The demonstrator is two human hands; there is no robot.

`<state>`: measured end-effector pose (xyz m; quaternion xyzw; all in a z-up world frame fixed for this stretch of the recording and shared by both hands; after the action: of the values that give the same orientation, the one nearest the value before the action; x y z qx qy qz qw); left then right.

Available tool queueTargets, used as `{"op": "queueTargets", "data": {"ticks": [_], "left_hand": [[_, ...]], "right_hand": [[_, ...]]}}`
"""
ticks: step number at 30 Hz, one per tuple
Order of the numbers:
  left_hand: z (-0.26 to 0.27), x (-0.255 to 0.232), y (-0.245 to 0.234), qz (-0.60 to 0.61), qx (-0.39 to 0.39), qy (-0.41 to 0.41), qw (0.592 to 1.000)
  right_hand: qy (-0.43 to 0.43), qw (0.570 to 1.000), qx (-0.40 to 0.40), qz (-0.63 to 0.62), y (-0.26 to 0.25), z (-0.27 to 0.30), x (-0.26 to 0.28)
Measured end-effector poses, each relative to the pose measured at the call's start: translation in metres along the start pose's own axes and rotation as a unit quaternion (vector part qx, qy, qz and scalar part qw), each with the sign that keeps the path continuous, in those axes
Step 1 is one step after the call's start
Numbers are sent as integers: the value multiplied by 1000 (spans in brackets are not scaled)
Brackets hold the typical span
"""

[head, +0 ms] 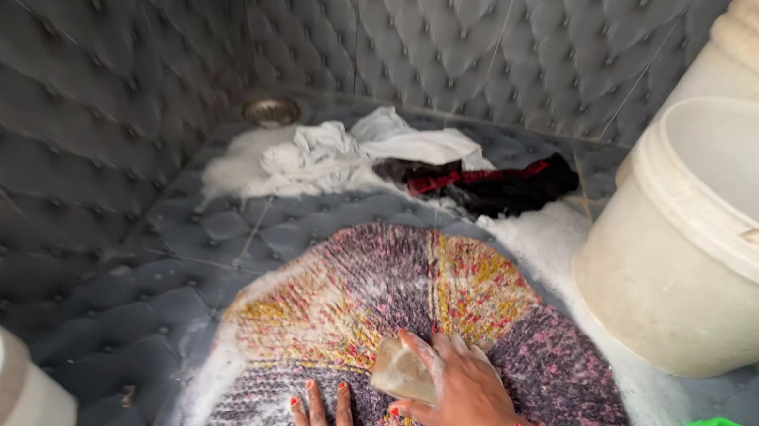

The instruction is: The person scrubs a circular multicolored rug on a tiled floor using soapy water and a small brush.

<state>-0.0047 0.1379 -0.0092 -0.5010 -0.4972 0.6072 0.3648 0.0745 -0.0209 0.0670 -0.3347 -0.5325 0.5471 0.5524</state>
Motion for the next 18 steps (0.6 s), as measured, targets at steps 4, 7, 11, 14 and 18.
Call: {"op": "queueTargets", "data": {"ticks": [4,7,11,14,18], "left_hand": [[17,0,-9,84,-307,28,948],[17,15,43,94,-359,38,928],[-4,41,135,-87,-213,83,970],[2,48,159,11,-226,93,970],[5,45,150,-24,-329,138,934]], "right_hand": [[-94,984,-140,-60,-18,2,13],[-119,992,-48,-6,17,-6,22],[-294,953,-66,26,15,-26,49],[-137,989,-51,30,-11,-122,35],[-1,1000,7,8,-1,-148,34]]}}
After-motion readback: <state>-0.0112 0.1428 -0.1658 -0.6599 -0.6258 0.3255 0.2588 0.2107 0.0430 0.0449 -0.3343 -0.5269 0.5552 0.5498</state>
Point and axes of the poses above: each hand's wrist, its own z-axis away from the middle knuckle, its own y-axis out of the palm, x = y × z, the point moved 10 cm from there along -z, towards the middle knuckle, and after that the axes turned 12 degrees about y, right-handed, at the moved point
